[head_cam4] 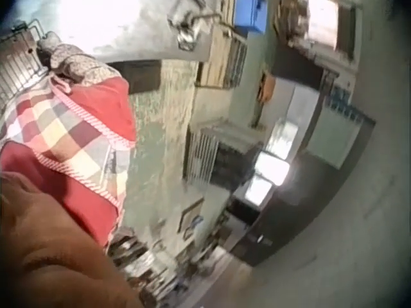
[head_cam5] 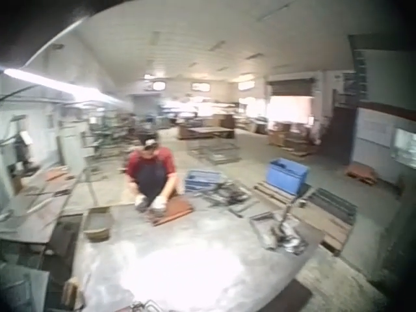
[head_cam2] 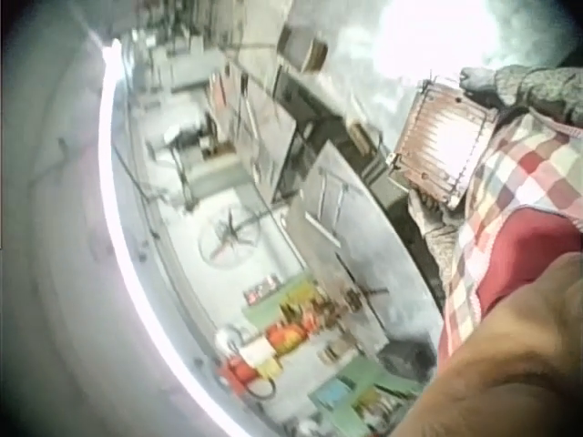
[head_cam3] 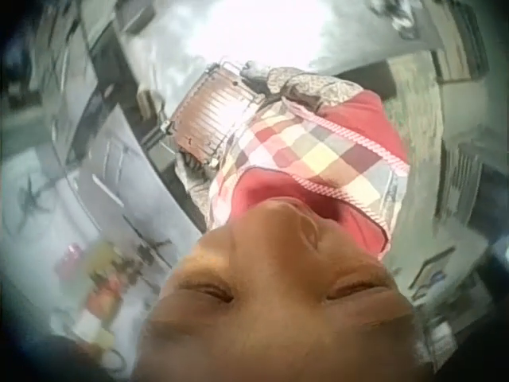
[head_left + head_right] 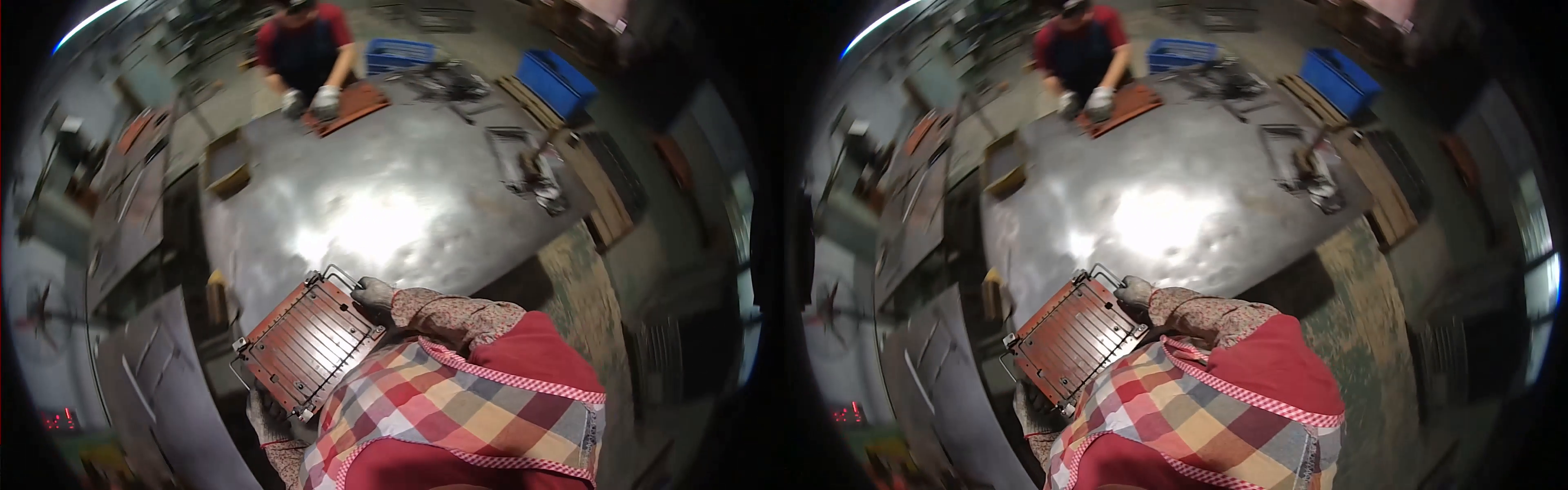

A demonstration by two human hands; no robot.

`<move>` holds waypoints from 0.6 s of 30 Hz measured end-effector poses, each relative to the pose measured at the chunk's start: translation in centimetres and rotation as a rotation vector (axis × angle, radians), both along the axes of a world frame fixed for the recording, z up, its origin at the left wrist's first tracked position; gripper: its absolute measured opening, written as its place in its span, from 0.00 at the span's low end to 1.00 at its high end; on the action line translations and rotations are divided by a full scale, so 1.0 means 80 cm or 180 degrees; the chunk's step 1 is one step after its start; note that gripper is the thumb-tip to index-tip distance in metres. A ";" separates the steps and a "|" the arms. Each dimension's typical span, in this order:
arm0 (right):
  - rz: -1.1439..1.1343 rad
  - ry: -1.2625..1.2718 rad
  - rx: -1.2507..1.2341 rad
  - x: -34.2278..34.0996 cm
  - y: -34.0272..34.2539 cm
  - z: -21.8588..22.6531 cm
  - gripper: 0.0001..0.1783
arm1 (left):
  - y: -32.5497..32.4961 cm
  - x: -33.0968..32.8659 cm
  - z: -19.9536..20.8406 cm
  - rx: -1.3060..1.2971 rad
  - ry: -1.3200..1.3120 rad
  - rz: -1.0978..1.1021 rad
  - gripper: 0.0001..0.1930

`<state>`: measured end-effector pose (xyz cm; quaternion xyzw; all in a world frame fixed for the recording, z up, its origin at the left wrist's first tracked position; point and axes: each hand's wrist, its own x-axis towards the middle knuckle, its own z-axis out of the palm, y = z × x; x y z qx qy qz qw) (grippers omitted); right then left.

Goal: The person places metal rods into a jig by hand, then uses an industrial machine to secure them.

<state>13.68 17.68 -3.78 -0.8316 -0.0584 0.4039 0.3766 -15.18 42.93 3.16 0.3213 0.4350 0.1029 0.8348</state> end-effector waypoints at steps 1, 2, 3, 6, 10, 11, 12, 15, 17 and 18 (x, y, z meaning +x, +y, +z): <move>-0.0086 0.0054 0.0072 -0.004 -0.003 -0.008 0.19 | 0.013 0.001 -0.012 0.0009 0.0048 -0.0139 0.12; -0.0138 0.0090 0.0144 -0.005 -0.008 -0.018 0.18 | 0.019 0.009 -0.014 0.0202 0.0190 -0.0207 0.11; -0.0224 0.0118 0.0155 -0.003 -0.016 -0.026 0.18 | 0.024 0.017 -0.017 0.0399 0.0324 -0.0259 0.11; -0.0755 -0.0044 0.0828 0.008 -0.042 -0.074 0.17 | 0.043 0.040 -0.044 0.0775 0.0685 -0.0412 0.10; -0.2466 0.0815 0.1348 0.072 -0.146 -0.197 0.11 | 0.045 0.067 -0.054 0.1060 0.0995 -0.0225 0.10; -0.2337 0.0993 0.2351 0.099 -0.205 -0.301 0.09 | 0.050 0.075 -0.070 0.1029 0.0993 -0.0272 0.10; -0.2201 0.1012 0.3277 0.130 -0.289 -0.370 0.11 | 0.054 0.091 -0.098 0.0741 0.0840 -0.0394 0.10; -0.2221 0.0529 0.2117 0.152 -0.346 -0.419 0.09 | 0.040 0.073 -0.113 0.0620 0.0785 -0.0320 0.11; -0.2243 -0.0098 0.0884 0.199 -0.394 -0.426 0.09 | 0.033 0.072 -0.116 0.1021 0.1047 -0.0473 0.11; -0.2212 -0.0450 0.0272 0.223 -0.420 -0.422 0.10 | 0.034 0.074 -0.114 0.0969 0.1057 -0.0531 0.11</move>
